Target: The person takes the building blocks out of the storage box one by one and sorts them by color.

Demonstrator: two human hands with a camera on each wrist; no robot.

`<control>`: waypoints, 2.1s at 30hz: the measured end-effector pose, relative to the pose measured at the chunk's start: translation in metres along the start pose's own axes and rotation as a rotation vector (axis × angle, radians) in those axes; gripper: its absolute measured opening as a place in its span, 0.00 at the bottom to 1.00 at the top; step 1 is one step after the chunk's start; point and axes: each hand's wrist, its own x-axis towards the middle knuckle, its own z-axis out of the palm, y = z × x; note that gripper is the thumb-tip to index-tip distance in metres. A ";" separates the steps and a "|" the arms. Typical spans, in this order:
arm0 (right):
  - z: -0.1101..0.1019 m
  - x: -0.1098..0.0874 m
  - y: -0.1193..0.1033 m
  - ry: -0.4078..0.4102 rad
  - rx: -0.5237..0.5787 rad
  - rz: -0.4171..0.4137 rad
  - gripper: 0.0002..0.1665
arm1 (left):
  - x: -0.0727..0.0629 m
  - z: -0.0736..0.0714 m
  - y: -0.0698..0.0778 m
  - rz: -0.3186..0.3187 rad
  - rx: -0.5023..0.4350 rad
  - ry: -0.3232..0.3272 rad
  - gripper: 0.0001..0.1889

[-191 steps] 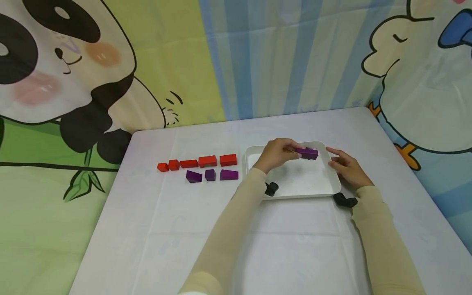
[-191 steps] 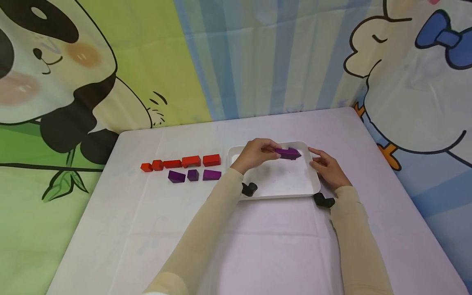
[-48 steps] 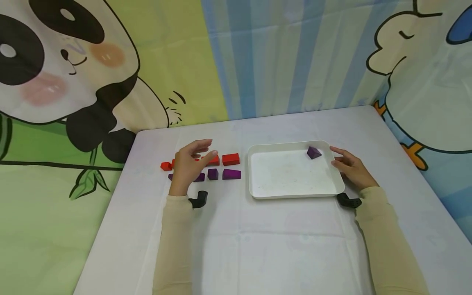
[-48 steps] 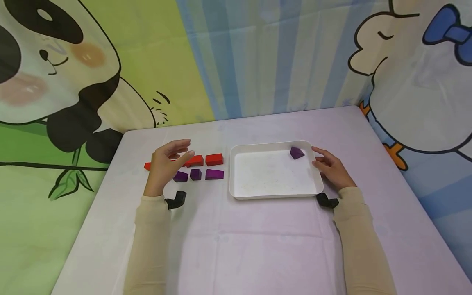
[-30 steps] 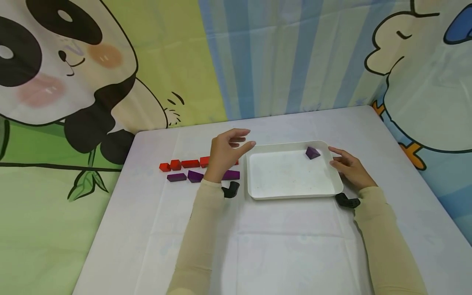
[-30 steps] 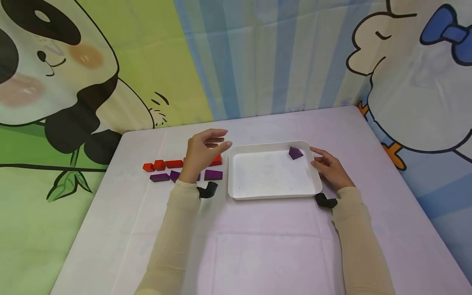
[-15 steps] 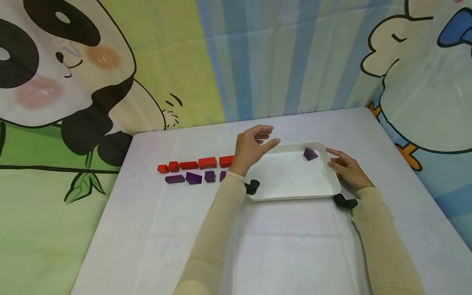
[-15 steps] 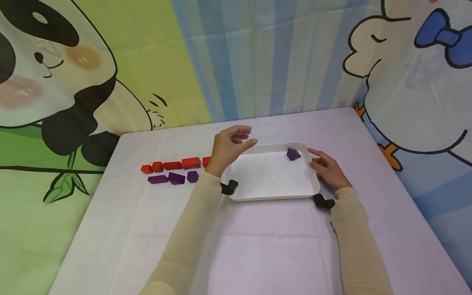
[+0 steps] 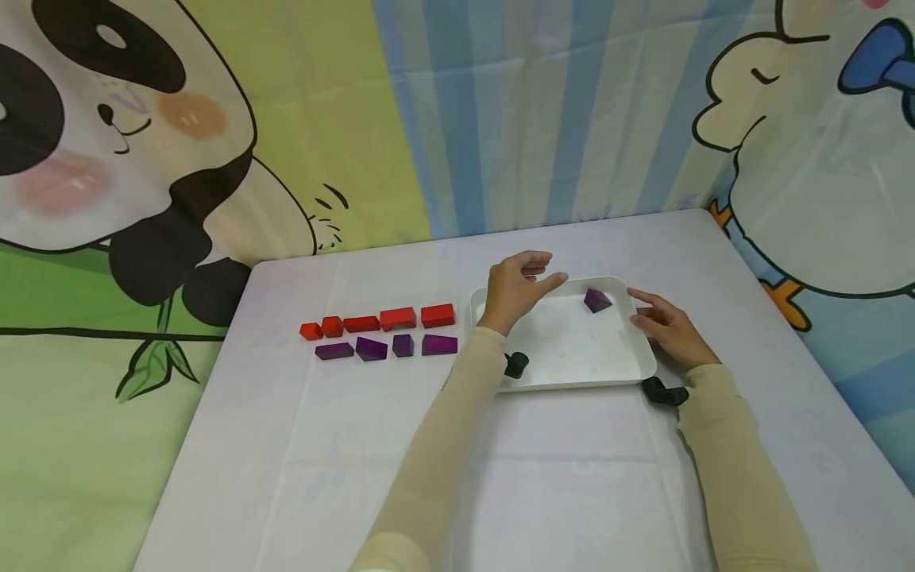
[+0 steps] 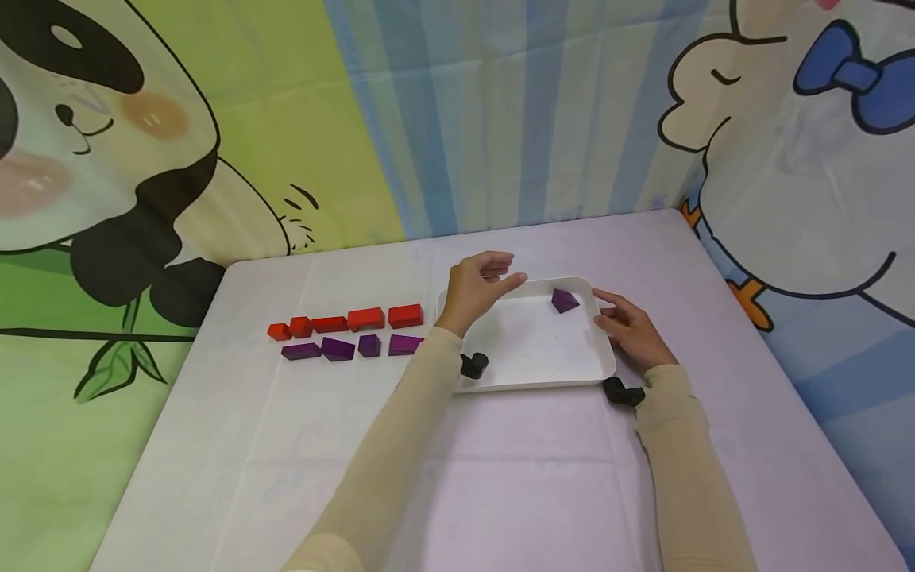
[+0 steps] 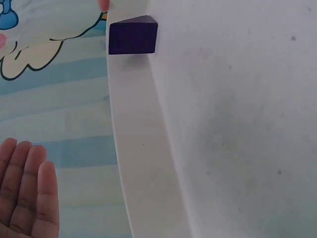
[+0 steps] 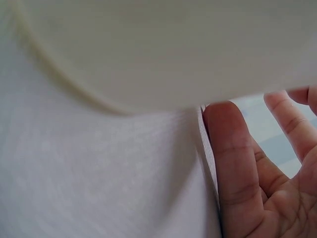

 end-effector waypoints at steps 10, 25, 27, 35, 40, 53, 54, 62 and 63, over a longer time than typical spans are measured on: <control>0.000 0.002 0.002 0.009 -0.021 0.024 0.40 | 0.013 0.036 -0.016 -0.065 0.031 -0.095 0.24; 0.000 -0.001 -0.001 -0.003 0.019 -0.018 0.39 | 0.020 0.078 -0.015 -0.226 0.037 -0.125 0.26; 0.000 -0.001 -0.001 -0.005 0.023 -0.022 0.39 | 0.021 0.082 -0.018 -0.237 0.045 -0.131 0.27; -0.002 0.000 0.001 -0.007 0.053 -0.016 0.39 | 0.026 0.094 -0.025 -0.207 0.108 -0.150 0.26; -0.002 0.002 0.003 -0.008 0.056 -0.014 0.39 | 0.025 0.095 -0.026 -0.170 0.114 -0.150 0.21; 0.000 0.003 -0.001 0.000 0.022 0.011 0.40 | 0.021 0.071 -0.008 -0.155 0.074 -0.120 0.17; 0.000 0.003 -0.002 0.001 0.015 0.013 0.40 | 0.021 0.069 -0.007 -0.152 0.066 -0.119 0.17; -0.002 0.001 0.000 0.004 0.000 0.012 0.40 | 0.016 0.045 0.003 -0.135 -0.003 -0.150 0.19; -0.002 0.001 0.000 0.005 -0.001 0.013 0.40 | 0.015 0.042 0.004 -0.130 -0.011 -0.158 0.19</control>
